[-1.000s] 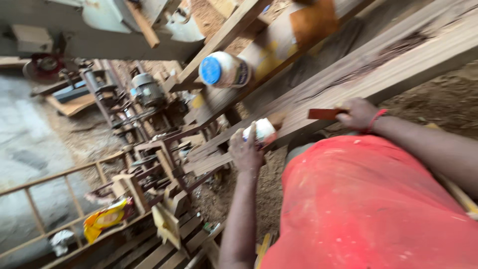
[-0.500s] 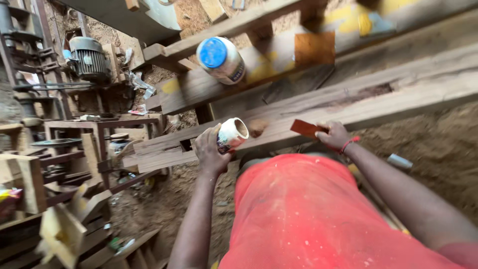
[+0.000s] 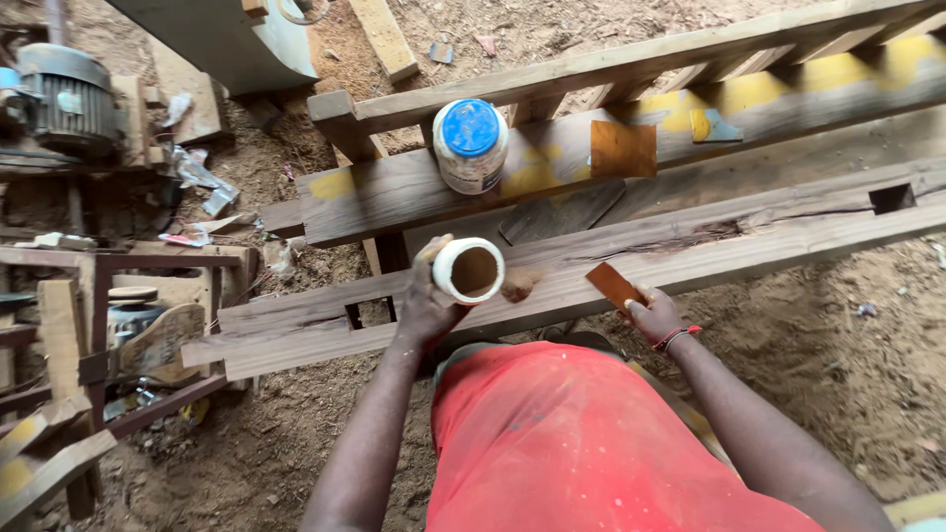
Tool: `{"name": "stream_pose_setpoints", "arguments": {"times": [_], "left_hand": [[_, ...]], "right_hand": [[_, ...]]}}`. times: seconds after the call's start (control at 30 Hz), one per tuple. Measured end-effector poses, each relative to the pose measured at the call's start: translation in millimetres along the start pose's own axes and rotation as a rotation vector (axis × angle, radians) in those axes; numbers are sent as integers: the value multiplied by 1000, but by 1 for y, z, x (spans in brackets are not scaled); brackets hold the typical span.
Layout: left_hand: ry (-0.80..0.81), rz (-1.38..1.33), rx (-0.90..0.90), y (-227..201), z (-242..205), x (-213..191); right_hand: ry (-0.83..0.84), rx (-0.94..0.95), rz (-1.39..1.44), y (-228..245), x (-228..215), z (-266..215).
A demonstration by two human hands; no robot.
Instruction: The person scoops a white paste from a container using a small orange plastic scraper and applies it into a crack on a wooden plank. The person then spreads the paste over the crack and smooths the surface with the scraper.
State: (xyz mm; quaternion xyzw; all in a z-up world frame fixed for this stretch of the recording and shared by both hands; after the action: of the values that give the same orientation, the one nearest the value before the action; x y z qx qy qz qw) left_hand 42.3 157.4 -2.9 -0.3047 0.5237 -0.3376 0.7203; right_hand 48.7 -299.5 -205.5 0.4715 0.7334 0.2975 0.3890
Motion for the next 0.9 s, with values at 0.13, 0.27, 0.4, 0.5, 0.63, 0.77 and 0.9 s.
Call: {"name": "stream_pose_setpoints", "arguments": {"times": [0.13, 0.27, 0.4, 0.5, 0.63, 0.77, 0.9], "left_hand": [[44, -194, 18, 15, 4, 11], [72, -193, -2, 28, 3, 11], [107, -92, 121, 33, 3, 7], [137, -73, 135, 33, 5, 3], [203, -5, 158, 19, 13, 1], [202, 65, 257, -17, 22, 4], [203, 242, 322, -62, 27, 5]], "right_hand": [[-11, 157, 85, 16, 15, -19], [-67, 145, -4, 49, 30, -47], [-150, 58, 19, 95, 41, -71], [-168, -16, 213, 141, 47, -84], [-71, -76, 441, 204, 56, -105], [-69, -179, 286, 255, 61, -122], [-163, -439, -62, 304, 57, -134]]}}
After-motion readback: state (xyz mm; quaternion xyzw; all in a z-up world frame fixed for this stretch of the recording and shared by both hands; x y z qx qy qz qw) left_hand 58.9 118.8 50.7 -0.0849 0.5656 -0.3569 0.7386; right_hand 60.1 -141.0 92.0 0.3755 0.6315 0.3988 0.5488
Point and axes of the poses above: each hand's wrist, its own z-axis towards the middle knuckle, its own x-axis out of the palm, y = z × x, the point moved 5 cm from there along z, towards the middle knuckle, and after that the axes turned 12 degrees about z, right-handed, at the moved point
